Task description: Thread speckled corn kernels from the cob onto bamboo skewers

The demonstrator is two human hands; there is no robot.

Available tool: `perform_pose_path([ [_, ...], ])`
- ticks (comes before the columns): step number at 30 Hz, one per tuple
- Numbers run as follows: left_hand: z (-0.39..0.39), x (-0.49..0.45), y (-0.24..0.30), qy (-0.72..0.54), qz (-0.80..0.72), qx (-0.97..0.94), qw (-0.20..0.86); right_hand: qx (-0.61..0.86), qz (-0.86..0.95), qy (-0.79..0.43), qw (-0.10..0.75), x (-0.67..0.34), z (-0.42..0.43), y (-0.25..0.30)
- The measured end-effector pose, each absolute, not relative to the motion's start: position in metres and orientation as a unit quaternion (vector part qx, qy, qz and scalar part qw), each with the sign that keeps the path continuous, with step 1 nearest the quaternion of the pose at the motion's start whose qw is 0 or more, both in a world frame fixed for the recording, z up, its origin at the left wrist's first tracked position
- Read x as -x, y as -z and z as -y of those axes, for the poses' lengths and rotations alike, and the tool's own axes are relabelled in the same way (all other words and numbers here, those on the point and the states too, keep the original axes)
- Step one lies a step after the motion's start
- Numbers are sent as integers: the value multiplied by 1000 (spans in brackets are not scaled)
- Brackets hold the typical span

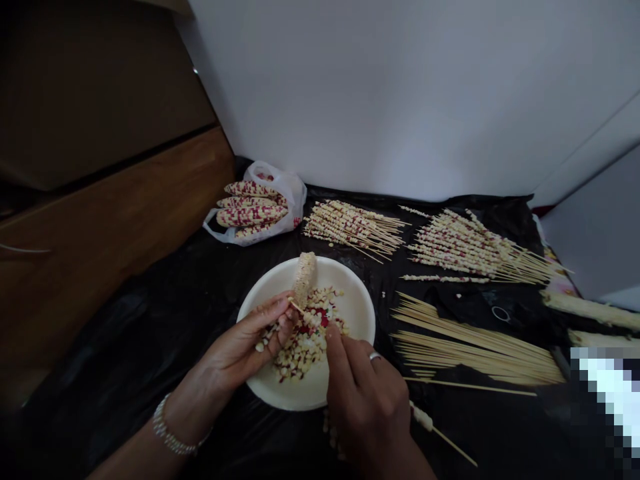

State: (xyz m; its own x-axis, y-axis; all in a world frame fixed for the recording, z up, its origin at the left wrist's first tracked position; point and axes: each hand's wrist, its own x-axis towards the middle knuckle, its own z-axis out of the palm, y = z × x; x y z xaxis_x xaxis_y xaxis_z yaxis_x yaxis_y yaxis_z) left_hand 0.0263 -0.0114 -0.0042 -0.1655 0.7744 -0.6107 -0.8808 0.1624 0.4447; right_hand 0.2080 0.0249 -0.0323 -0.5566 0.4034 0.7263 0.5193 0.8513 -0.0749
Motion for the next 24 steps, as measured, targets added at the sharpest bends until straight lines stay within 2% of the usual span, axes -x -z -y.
perform_pose_path([
  [14, 14, -35, 1, -598, -445, 22, 666, 237, 885, 57, 398, -205, -20, 32],
  [20, 14, -34, -2, -605, -390, 61, 691, 253, 880, 59, 398, -207, -25, 30],
  [24, 12, -21, -7, -625, -273, 122, 721, 285, 870, 86, 394, -211, -31, 32],
])
